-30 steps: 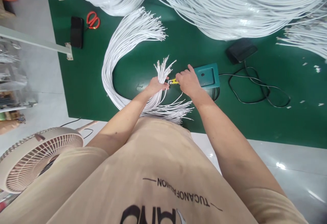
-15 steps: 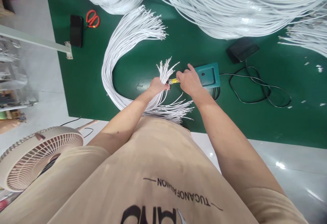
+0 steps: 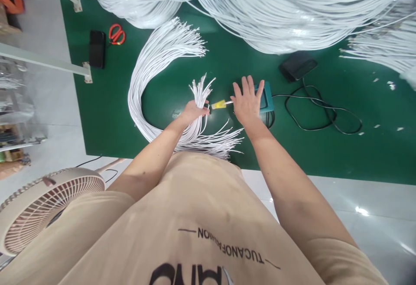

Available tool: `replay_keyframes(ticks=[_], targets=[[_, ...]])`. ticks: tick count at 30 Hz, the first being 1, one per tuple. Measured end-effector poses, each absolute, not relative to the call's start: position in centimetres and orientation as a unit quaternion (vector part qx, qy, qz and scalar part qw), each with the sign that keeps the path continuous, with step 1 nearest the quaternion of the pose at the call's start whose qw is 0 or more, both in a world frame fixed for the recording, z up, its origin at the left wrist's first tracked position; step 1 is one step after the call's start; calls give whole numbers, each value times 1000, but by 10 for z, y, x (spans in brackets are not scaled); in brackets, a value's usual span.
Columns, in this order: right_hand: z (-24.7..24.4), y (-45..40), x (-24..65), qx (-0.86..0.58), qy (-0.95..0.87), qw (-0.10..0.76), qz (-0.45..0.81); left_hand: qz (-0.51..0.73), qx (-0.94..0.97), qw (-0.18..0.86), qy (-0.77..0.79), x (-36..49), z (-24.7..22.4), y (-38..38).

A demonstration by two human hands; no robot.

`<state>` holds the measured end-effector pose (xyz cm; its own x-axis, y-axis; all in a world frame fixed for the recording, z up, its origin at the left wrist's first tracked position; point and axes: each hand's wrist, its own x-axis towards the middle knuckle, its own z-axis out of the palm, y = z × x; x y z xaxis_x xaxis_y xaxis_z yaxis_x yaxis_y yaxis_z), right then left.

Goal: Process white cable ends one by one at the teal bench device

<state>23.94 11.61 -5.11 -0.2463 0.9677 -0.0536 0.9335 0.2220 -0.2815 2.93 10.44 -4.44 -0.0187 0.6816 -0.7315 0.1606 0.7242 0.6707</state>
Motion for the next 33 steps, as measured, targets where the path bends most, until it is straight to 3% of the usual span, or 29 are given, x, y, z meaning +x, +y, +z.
replay_keyframes(ticks=[3, 8, 12, 21, 23, 27, 30, 33], targets=[[-42, 107, 225, -558, -812, 73, 155, 231, 321, 639, 660, 19, -40, 103], [-27, 64, 183, -310, -924, 39, 222, 241, 302, 675, 629, 12, -35, 101], [-31, 37, 167, -377, -899, 4, 223, 236, 300, 677, 630, 13, -33, 100], [-49, 26, 168, -498, -739, -110, 440, 238, 320, 649, 647, 11, -34, 97], [-45, 44, 171, -531, -708, -68, 462, 253, 324, 634, 655, 14, -30, 96], [-37, 83, 173, -637, -565, 137, 506, 266, 357, 612, 654, 16, -24, 93], [-40, 97, 168, -626, -380, 295, 613, 253, 384, 610, 645, 14, -24, 91], [-43, 98, 161, -593, -309, 367, 646, 270, 385, 614, 634, 14, -27, 88]])
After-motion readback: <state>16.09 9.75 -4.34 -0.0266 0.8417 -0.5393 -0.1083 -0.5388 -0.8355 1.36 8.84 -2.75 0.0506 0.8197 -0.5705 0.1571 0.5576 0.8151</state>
